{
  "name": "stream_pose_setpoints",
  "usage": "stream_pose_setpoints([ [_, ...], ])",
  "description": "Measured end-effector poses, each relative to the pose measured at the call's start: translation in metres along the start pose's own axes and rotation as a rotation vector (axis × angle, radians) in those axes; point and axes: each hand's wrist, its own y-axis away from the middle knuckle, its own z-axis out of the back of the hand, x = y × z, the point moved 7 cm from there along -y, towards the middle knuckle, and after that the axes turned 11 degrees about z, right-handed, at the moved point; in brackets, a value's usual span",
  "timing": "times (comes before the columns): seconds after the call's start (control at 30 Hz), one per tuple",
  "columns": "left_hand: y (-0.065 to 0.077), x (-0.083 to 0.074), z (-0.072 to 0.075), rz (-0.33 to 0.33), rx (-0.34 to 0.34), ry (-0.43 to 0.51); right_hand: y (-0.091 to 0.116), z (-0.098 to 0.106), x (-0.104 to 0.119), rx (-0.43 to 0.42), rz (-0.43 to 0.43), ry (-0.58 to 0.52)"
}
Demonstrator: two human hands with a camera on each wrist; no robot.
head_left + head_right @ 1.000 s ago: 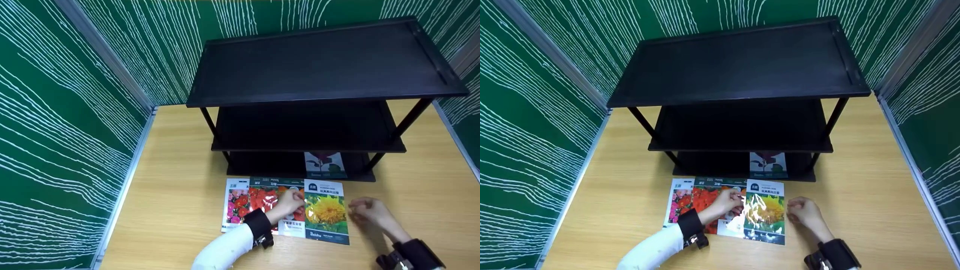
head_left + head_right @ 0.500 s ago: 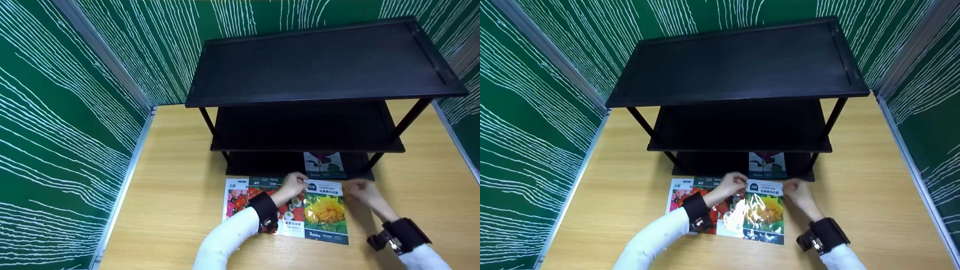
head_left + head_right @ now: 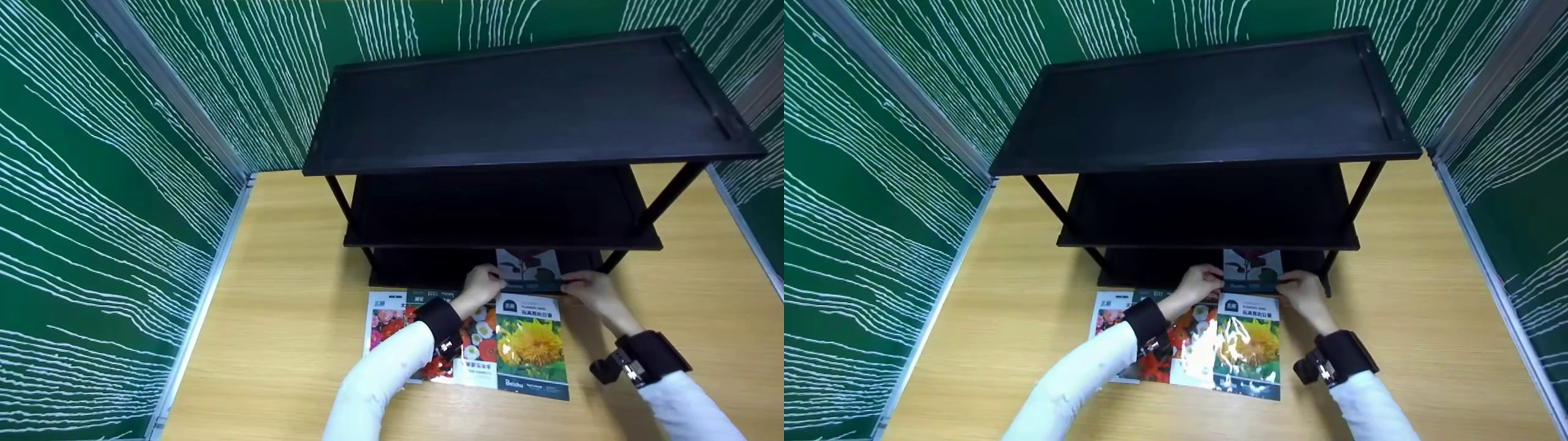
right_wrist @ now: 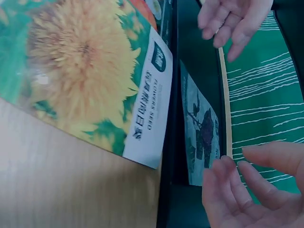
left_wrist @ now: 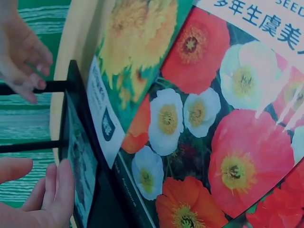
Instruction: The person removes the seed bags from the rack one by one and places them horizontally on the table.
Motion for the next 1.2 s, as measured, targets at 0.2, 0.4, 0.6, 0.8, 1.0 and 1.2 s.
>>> stream_pose_setpoints([
  [0.2,-0.111,0.075,-0.056,-0.214,-0.165,-0.164,-0.009,0.001,0.006,-0.016,0.008,0.029],
  [0.4,-0.180,0.115,-0.085,-0.251,-0.280,-0.208,-0.017,-0.001,0.006,-0.029,-0.006,0.013],
  [0.6,-0.215,0.136,-0.099,-0.248,-0.278,-0.193,-0.023,-0.001,0.000,-0.070,-0.004,0.013],
  [0.8,-0.289,0.188,-0.137,-0.151,-0.222,-0.114,-0.026,0.000,-0.006,-0.130,0.002,0.006],
  [1.0,-0.324,0.211,-0.153,-0.111,-0.266,-0.101,-0.036,0.002,-0.040,-0.182,-0.029,-0.090],
  [1.2,-0.314,0.202,-0.147,-0.086,-0.236,-0.040,-0.056,0.006,-0.102,-0.212,-0.001,0.030],
])
